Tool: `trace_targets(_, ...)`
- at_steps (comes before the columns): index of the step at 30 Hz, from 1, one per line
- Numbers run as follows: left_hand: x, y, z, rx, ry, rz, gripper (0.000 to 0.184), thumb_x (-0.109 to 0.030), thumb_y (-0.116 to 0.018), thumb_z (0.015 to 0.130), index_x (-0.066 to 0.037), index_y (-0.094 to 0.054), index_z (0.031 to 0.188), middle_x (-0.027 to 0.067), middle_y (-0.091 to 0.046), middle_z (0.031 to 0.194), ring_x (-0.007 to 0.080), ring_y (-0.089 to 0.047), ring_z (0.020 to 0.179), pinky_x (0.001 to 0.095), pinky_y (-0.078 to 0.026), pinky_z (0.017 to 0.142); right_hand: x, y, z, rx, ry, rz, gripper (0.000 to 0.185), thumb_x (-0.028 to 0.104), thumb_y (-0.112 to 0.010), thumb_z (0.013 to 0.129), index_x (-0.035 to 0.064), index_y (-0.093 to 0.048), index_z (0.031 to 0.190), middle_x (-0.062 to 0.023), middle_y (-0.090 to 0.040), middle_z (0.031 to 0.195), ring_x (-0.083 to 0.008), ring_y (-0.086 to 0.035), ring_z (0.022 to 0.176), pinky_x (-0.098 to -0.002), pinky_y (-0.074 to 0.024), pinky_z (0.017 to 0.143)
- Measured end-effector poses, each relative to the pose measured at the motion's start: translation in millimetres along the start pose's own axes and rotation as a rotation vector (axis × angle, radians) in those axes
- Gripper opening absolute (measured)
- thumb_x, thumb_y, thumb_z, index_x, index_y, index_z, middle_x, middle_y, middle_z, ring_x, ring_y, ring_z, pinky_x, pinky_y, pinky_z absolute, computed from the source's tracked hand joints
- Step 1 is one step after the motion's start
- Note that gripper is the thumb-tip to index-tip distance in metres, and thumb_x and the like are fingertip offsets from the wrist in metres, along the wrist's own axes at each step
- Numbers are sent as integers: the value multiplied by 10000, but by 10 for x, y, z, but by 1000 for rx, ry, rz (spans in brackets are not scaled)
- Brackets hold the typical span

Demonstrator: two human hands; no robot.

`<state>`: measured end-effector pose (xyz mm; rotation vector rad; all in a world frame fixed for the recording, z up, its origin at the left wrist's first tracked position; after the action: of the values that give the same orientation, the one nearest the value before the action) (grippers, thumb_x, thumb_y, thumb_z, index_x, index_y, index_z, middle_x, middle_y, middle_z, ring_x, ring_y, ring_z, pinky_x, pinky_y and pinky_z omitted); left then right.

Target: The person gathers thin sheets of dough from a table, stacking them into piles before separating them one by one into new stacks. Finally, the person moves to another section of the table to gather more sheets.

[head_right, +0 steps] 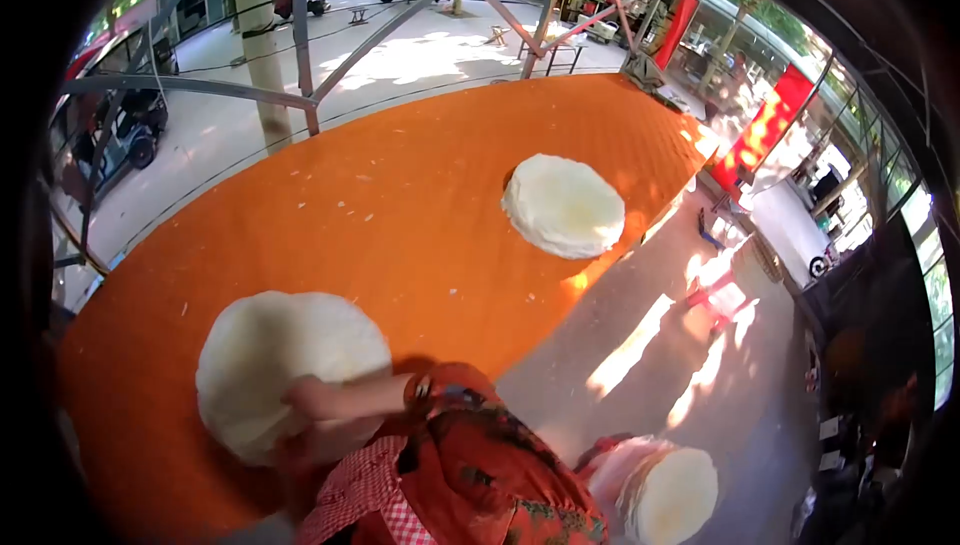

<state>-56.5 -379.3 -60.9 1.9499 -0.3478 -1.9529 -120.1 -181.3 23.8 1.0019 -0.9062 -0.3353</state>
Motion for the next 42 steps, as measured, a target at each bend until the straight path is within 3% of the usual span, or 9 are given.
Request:
trace_targets(3, -19, 83, 57, 164, -521, 400, 551, -346, -705, 762, 25, -547, 1138, 256, -612, 1028, 393, -598, 967, 481, -477, 823, -402, 227, 28, 103, -145, 49, 224, 168, -501, 869, 20, -650, 949, -199, -629, 915, -260, -623, 851, -387, -500, 735)
trace_targets(9, -754, 110, 4, 332, -159, 444, 326, -224, -672, 780, -52, -621, 1051, 194, -637, 990, 358, -607, 924, 435, -488, 796, -1645, 2216, 1557, 169, -482, 225, 195, 100, -486, 869, 16, -659, 903, -140, -651, 857, -221, -623, 773, -370, -505, 696)
trace_targets(11, -611, -223, 29, -146, 914, -1058, 230, -194, -560, 888, -98, -586, 1095, 92, -643, 996, 283, -625, 900, 414, -519, 729, -1922, 2948, 2347, 71, -562, 349, 192, 77, -481, 869, 15, -662, 888, -120, -658, 837, -208, -623, 747, -365, -507, 683)
trace_targets(13, -420, -298, 52, -112, 868, -1095, 230, -178, -512, 916, -91, -557, 1124, 86, -623, 1041, 269, -619, 921, 401, -528, 716, -1038, 3650, 2434, -92, -362, -203, 205, 144, -562, 865, 40, -682, 996, -37, -681, 762, -152, -622, 659, -301, -500, 604)
trace_targets(15, -471, -326, 119, -91, 837, -1157, 238, -167, -484, 929, -79, -537, 1144, 91, -609, 1075, 258, -615, 935, 388, -535, 709, -1556, 4109, 2840, 2, -427, 850, 266, 234, -512, 896, 0, -607, 979, -143, -658, 797, -234, -652, 666, -323, -509, 547)
trace_targets(18, -715, -196, 36, -111, 864, -1217, 261, -167, -468, 933, -61, -519, 1166, 107, -595, 1107, 254, -613, 948, 382, -539, 716, 10, 4031, 2336, -209, -162, -468, 241, 183, -558, 887, 33, -670, 1038, -44, -669, 704, -162, -627, 638, -305, -484, 575)
trace_targets(22, -519, -354, 66, -102, 841, -1205, 297, -182, -434, 947, -67, -473, 1218, 110, -579, 1142, 263, -604, 983, 397, -542, 739, 675, 2928, 1425, -147, -90, -728, 223, 68, -516, 870, 45, -666, 1034, -187, -665, 846, -285, -645, 712, -357, -501, 667)
trace_targets(28, -930, 21, -41, 79, 845, -1243, 348, -206, -408, 962, -20, -400, 1256, 136, -514, 1196, 291, -569, 1038, 444, -563, 760, 446, 470, -120, -98, -9, -396, 289, -58, -545, 696, 29, -656, 947, -154, -665, 956, -303, -641, 843, -372, -529, 695)
trace_targets(42, -1128, 268, 46, 278, 841, -1225, 230, -162, -494, 919, -61, -505, 1126, 82, -549, 1171, 256, -556, 1056, 419, -464, 900, 842, 279, -80, -97, -91, -74, 543, -9, -630, 677, 4, -535, 1211, -225, -563, 1188, -392, -561, 1059, -398, -505, 839)
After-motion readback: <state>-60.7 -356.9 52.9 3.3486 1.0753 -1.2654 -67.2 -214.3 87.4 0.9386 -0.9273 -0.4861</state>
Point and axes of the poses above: each hand's wrist, its own z-axis towards the middle knuckle, its own y-axis out of the back of the hand, x = y × z, the point moved 1 cm from there along z, towards the middle knuckle
